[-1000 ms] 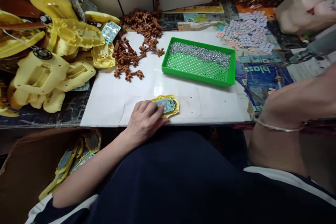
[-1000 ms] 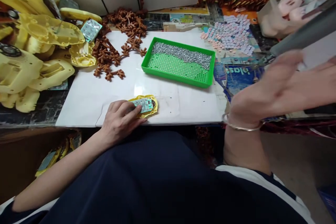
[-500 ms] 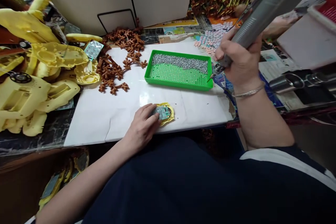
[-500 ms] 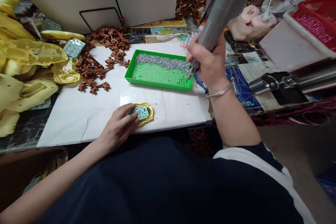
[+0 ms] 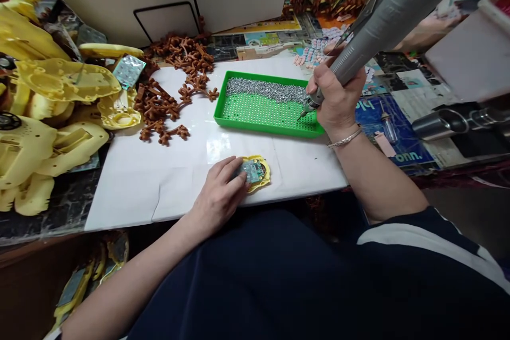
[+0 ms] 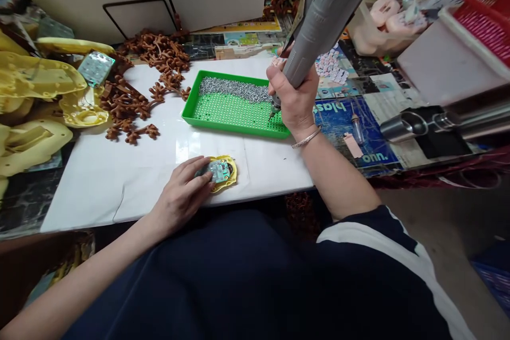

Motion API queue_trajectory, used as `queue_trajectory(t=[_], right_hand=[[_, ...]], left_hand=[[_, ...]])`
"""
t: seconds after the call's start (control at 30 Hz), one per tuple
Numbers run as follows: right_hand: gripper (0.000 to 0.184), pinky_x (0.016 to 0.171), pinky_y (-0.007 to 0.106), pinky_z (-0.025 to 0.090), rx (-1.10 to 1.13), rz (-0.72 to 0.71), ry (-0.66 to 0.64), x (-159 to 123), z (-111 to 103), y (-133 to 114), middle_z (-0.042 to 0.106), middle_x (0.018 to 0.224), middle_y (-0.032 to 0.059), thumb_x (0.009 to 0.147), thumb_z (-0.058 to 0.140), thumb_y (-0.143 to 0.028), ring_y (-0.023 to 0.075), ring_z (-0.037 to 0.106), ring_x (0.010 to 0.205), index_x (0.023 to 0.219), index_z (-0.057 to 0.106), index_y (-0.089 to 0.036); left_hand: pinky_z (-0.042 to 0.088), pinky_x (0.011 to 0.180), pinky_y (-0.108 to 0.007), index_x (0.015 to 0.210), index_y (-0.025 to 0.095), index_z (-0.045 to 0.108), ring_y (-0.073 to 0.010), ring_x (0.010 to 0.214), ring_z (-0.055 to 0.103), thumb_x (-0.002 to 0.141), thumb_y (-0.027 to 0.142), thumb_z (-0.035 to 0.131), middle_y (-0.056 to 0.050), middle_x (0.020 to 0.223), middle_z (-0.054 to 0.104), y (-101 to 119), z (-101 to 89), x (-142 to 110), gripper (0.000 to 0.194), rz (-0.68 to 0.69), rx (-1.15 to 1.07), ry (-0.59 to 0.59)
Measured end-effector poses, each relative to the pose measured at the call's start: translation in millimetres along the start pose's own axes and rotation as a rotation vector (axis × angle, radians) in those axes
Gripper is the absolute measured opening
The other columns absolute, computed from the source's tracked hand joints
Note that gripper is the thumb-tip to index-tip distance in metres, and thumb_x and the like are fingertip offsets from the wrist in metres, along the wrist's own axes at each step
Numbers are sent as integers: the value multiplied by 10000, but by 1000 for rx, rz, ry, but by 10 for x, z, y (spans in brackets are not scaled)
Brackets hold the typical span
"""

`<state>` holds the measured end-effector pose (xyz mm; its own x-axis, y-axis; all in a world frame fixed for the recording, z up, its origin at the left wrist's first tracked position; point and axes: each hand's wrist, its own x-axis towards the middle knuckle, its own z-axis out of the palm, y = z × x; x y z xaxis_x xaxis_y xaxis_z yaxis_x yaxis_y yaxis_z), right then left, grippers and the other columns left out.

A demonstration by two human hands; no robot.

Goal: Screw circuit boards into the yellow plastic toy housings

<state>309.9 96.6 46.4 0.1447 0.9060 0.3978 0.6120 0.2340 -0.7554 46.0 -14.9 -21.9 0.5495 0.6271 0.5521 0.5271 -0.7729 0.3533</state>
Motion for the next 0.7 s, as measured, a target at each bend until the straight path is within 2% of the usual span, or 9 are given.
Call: queue_trajectory(t=[0.07, 0.13, 0.3, 0.43, 0.53, 0.63, 0.7], right_hand=[[616, 784, 489, 517, 13, -2, 6, -4, 5, -5, 637, 1193, 128, 957, 296, -516, 233, 524, 762, 1504, 343, -236], [627, 788, 489, 516, 4, -7, -14, -9, 2, -10, 638, 1199, 134, 970, 279, -522, 238, 539, 778, 1518, 332, -223], [686, 793, 506, 482, -262, -40, -82, -14, -5, -14, 664, 1092, 127, 1016, 85, -545, 262, 562, 813, 1626, 134, -235], [807, 771, 469, 481, -533, -137, -148, -21, 12, 10, 635, 1174, 165, 1008, 246, -608, 249, 555, 815, 1642, 73, -139], [747, 730, 439, 498, -395, -116, -87, -13, 28, 70, 629, 1209, 143, 1016, 161, -620, 220, 538, 783, 1633, 126, -200], [656, 682, 434, 514, -223, -118, 17, 28, 42, 124, 658, 1049, 90, 1010, 127, -642, 217, 530, 735, 1590, 212, -348], [610, 654, 428, 511, -151, -180, 102, 66, 46, 120, 639, 941, 78, 1019, 202, -631, 214, 537, 693, 1540, 309, -332]], left_hand=[[580, 966, -466, 1081, 167, 609, -290, 1226, 614, 987, 147, 551, -183, 1275, 669, 2, 1, -3, 113, -4, -8, -4], [572, 980, -479, 1106, 170, 615, -295, 1240, 609, 981, 145, 560, -183, 1289, 667, 2, 3, -11, 139, -18, -21, -11], [563, 998, -481, 1100, 160, 635, -298, 1255, 603, 979, 144, 559, -189, 1300, 663, -6, 9, -24, 144, -34, -30, -23], [573, 984, -491, 1088, 182, 641, -292, 1236, 612, 988, 165, 544, -168, 1292, 672, -11, 11, -14, 140, -27, -17, -23], [585, 971, -479, 1054, 176, 635, -293, 1252, 605, 989, 171, 546, -175, 1316, 667, -5, 0, -2, 111, -7, 42, -12], [562, 1003, -502, 957, 182, 629, -318, 1316, 558, 980, 176, 579, -141, 1320, 687, 8, -21, 5, 55, 39, 162, 9], [530, 1032, -506, 886, 199, 620, -316, 1327, 545, 973, 180, 597, -82, 1291, 718, 15, -37, 8, 91, 77, 211, 8]])
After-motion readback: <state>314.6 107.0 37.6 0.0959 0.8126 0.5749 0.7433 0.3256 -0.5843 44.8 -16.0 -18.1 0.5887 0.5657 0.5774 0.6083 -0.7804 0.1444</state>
